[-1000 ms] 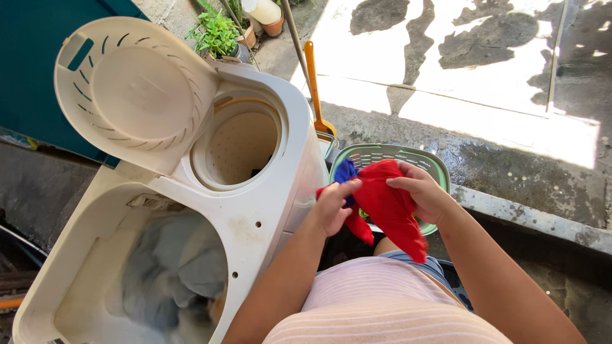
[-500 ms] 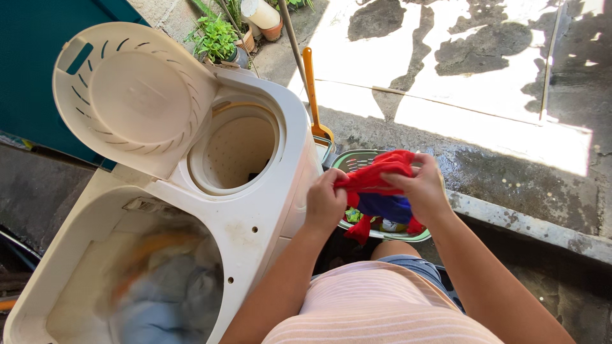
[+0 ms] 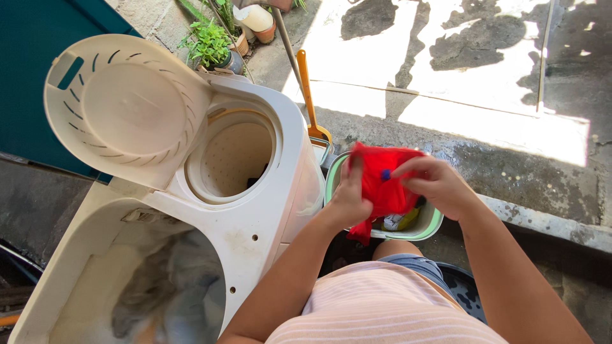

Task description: The person hand-washes clothes in a plastic basin with water, wrings them out, and transfers them into the spin-dryer compartment of a twin-tub washing machine.

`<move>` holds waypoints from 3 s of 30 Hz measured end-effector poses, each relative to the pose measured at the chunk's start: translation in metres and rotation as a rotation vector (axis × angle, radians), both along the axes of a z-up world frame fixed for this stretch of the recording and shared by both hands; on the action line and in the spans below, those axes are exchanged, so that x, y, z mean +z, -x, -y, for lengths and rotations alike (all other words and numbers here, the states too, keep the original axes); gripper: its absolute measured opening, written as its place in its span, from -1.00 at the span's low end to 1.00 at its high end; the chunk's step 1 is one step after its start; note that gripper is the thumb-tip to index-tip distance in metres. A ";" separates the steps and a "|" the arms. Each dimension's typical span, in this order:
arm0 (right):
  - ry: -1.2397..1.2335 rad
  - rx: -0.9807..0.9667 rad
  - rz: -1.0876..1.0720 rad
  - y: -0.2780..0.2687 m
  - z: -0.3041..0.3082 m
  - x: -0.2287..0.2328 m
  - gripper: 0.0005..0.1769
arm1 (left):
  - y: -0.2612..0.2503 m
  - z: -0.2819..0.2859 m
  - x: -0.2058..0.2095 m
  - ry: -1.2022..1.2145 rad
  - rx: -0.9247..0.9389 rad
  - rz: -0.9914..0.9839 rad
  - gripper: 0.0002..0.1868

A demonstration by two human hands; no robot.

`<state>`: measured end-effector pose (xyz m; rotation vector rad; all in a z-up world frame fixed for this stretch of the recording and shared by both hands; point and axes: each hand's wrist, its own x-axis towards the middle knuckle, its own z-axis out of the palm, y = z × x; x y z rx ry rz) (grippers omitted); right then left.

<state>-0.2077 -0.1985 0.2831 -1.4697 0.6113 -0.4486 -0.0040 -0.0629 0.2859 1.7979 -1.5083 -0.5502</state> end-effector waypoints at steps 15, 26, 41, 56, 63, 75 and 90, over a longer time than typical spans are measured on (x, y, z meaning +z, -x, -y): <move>0.709 -0.255 -0.570 0.032 0.030 -0.015 -0.76 | 0.002 0.006 0.029 0.042 0.112 -0.017 -0.21; 0.342 -0.033 -0.579 0.017 0.016 -0.023 -0.77 | -0.040 -0.009 0.000 -0.595 -0.012 -0.077 -0.45; -0.767 0.202 0.126 -0.009 0.017 -0.062 -0.34 | -0.031 0.004 0.003 -0.324 -0.224 -1.779 -0.17; -0.340 -0.185 -0.442 -0.017 0.021 -0.050 -0.43 | -0.054 0.000 -0.037 -0.600 0.405 -0.367 -0.33; 0.372 0.162 -0.426 -0.031 0.036 -0.017 -0.67 | -0.034 0.008 0.020 -0.702 0.050 0.182 -0.24; 0.669 -0.261 -0.273 -0.066 0.014 -0.057 -0.54 | -0.019 0.022 0.039 -0.379 -0.272 0.202 -0.11; -1.359 0.108 0.613 -0.088 -0.025 -0.047 -0.25 | -0.076 -0.037 0.114 0.127 0.225 -0.851 -0.06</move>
